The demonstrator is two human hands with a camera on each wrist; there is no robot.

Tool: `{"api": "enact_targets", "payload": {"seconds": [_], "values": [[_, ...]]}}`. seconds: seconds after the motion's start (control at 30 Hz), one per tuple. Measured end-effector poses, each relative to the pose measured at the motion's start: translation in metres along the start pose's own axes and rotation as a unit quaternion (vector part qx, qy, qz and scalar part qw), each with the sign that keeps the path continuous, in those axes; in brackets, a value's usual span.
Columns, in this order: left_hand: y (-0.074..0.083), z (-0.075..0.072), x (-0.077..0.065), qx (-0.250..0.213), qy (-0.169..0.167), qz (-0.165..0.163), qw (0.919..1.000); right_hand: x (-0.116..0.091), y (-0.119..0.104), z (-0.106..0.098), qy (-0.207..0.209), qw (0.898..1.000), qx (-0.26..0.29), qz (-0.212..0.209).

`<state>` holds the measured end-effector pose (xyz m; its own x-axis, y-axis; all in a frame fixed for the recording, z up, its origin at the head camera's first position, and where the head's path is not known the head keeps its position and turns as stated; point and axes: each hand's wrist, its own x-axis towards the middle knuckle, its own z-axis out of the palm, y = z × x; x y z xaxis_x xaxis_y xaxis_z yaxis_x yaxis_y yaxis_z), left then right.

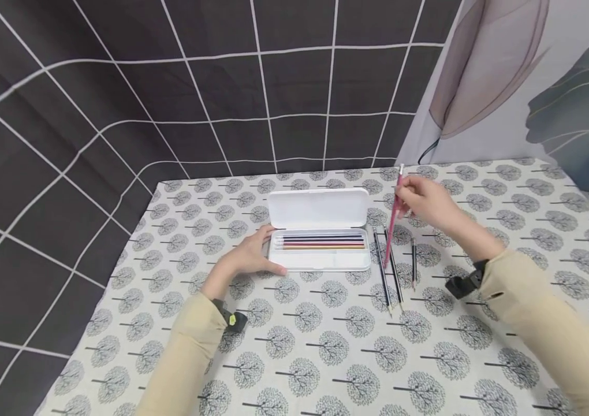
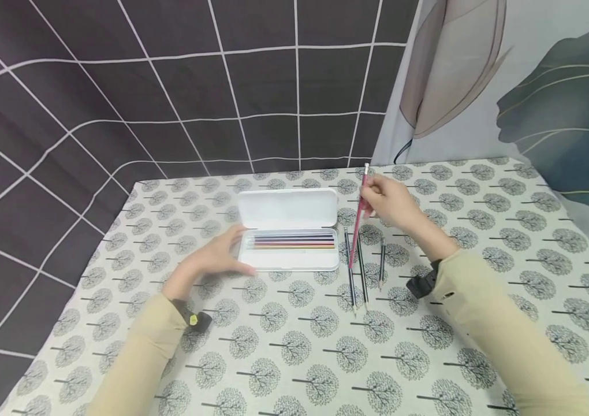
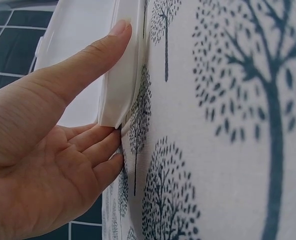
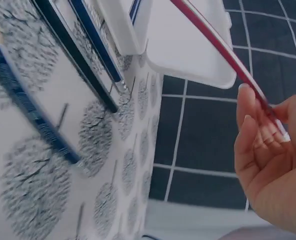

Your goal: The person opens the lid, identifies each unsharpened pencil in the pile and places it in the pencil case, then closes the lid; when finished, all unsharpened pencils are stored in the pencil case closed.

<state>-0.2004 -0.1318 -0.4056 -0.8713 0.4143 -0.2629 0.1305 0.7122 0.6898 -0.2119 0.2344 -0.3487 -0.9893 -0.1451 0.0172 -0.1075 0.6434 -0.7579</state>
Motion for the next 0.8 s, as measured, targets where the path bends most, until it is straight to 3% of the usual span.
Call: {"api": "enact_targets", "payload": {"seconds": [0.2,0.33,0.47,0.6,0.7,0.8], "values": [[0.0,0.0,0.0,0.003,0.004,0.002,1.0,0.019,-0.02,0.024,0.077,0.994,-0.005,-0.076],[-0.001,0.0,0.001,0.005,0.003,-0.004,1.0,0.028,-0.028,0.039,0.09,0.981,-0.062,-0.163],[-0.001,-0.001,0.002,0.009,0.001,-0.006,0.9999,0.033,-0.038,0.051,0.06,0.968,-0.105,-0.22],[0.0,-0.004,0.002,0.016,0.002,-0.007,0.9999,0.032,-0.048,0.058,-0.009,0.959,-0.136,-0.248],[-0.002,-0.005,0.002,0.007,-0.006,-0.006,0.9999,0.031,-0.052,0.065,-0.067,0.947,-0.164,-0.266],[-0.005,-0.006,0.003,-0.013,-0.02,-0.002,0.9997,0.031,-0.051,0.074,-0.097,0.934,-0.184,-0.29]]}}
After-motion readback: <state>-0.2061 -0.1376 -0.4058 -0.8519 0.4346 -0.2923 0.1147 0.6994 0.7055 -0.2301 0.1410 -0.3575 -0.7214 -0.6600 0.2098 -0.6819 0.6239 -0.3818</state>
